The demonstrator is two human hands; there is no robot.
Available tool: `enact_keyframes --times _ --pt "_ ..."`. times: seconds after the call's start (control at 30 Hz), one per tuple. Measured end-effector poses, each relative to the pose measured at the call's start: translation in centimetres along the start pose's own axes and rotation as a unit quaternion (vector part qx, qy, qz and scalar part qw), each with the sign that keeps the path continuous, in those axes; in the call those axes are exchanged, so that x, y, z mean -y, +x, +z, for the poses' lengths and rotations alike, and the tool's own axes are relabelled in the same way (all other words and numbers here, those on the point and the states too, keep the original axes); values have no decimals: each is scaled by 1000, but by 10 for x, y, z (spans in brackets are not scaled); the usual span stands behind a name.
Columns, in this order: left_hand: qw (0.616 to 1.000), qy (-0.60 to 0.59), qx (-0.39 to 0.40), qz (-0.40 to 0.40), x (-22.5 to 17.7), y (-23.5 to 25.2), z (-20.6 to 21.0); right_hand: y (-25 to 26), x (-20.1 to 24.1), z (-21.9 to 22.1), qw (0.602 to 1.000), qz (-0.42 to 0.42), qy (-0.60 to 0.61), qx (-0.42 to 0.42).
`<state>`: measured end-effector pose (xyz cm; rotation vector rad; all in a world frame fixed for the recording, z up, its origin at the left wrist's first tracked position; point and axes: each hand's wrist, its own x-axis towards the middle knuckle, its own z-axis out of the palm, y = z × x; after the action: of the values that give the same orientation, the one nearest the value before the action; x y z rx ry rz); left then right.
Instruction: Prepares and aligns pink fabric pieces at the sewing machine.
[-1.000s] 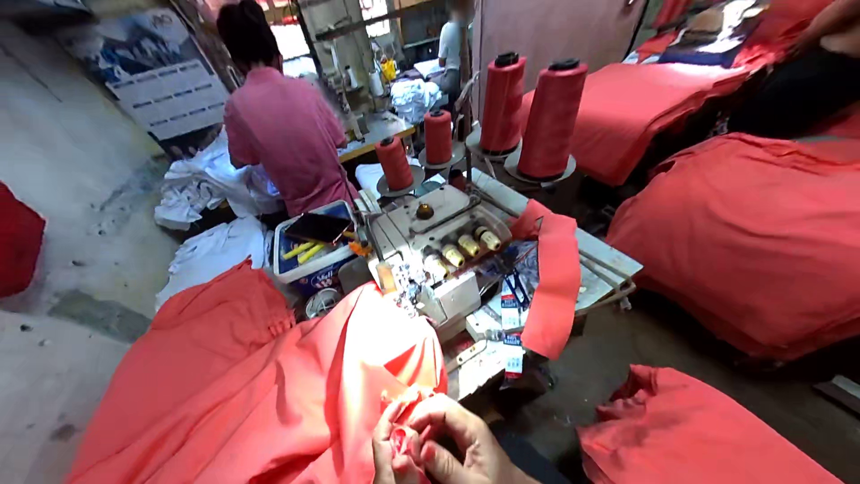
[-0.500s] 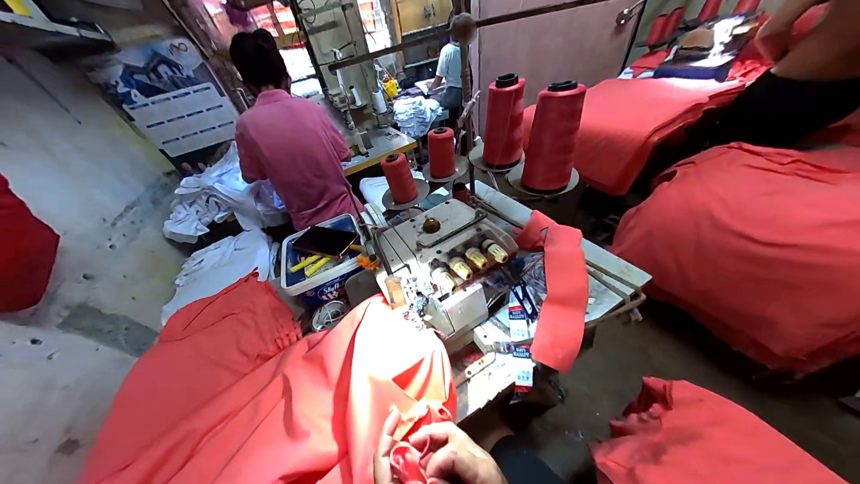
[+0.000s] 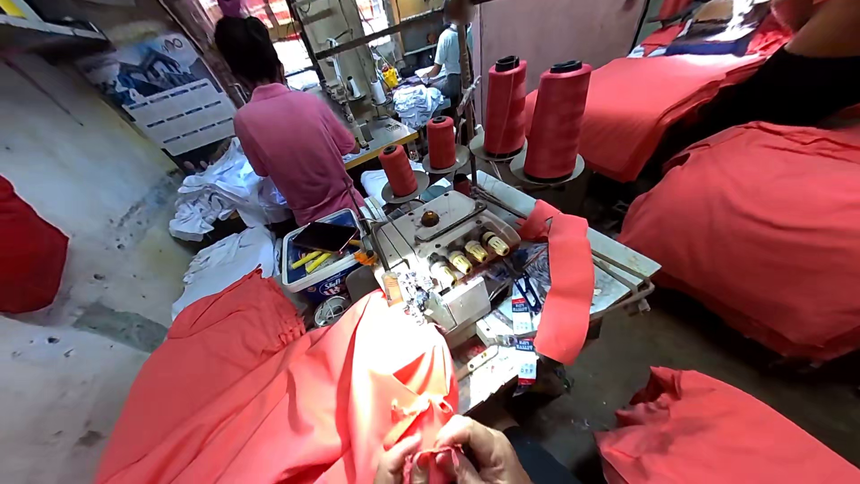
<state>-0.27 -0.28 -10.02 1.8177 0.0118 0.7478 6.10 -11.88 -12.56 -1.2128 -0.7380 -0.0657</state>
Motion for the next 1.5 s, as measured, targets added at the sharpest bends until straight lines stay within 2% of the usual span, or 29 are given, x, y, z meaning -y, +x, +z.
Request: enact_keyframes --times 0.13,0.2,0.27,0.33,0.47,0.6,0.67,0.73,0.8,0.87,1.03,1.13,1.2,1.3,1.33,1.37,1.43,1.5 --pt "1000 10 -25 7 1 0 -1 3 2 -3 999 19 5 -29" --pt "999 -36 -22 -11 3 0 -5 3 4 -4 998 38 32 -42" --pt "986 -155 43 -38 3 2 -13 4 8 -7 996 48 70 -36" --pt "950 -286 107 -70 2 4 -16 4 12 -8 994 39 104 2" --pt "937 -301 156 -81 8 4 -14 2 13 -1 986 16 155 56" --pt "909 -353 202 -90 10 5 -16 -3 9 2 978 32 190 82" --pt "910 -344 210 -92 6 7 -18 -5 4 5 980 20 182 80" --pt "924 -313 211 -59 13 6 -19 -4 -1 6 989 -7 129 71" --pt "956 -217 195 -15 19 8 -19 -1 -2 3 995 -34 61 67" --pt "971 -134 198 13 21 14 -24 4 -1 0 995 -51 48 70" --pt "957 -176 225 -48 11 33 -46 11 3 -14 996 45 63 53" --pt "960 -115 254 -27 14 41 -44 15 2 -22 995 22 32 91" --pt "940 -183 282 -59 21 36 -34 19 4 -23 994 -16 4 106" --pt "849 -431 279 -128 33 24 -19 26 4 -20 993 -64 -38 91" --pt "822 -485 266 -134 33 20 -15 27 4 -20 993 -69 -38 87" --pt "811 -512 250 -134 32 17 -11 28 3 -19 993 -71 -32 84" --pt "842 -481 215 -117 31 15 -7 28 1 -16 993 -88 -40 71" --pt "903 -384 178 -77 30 20 -10 26 -4 -13 987 -128 -83 49"
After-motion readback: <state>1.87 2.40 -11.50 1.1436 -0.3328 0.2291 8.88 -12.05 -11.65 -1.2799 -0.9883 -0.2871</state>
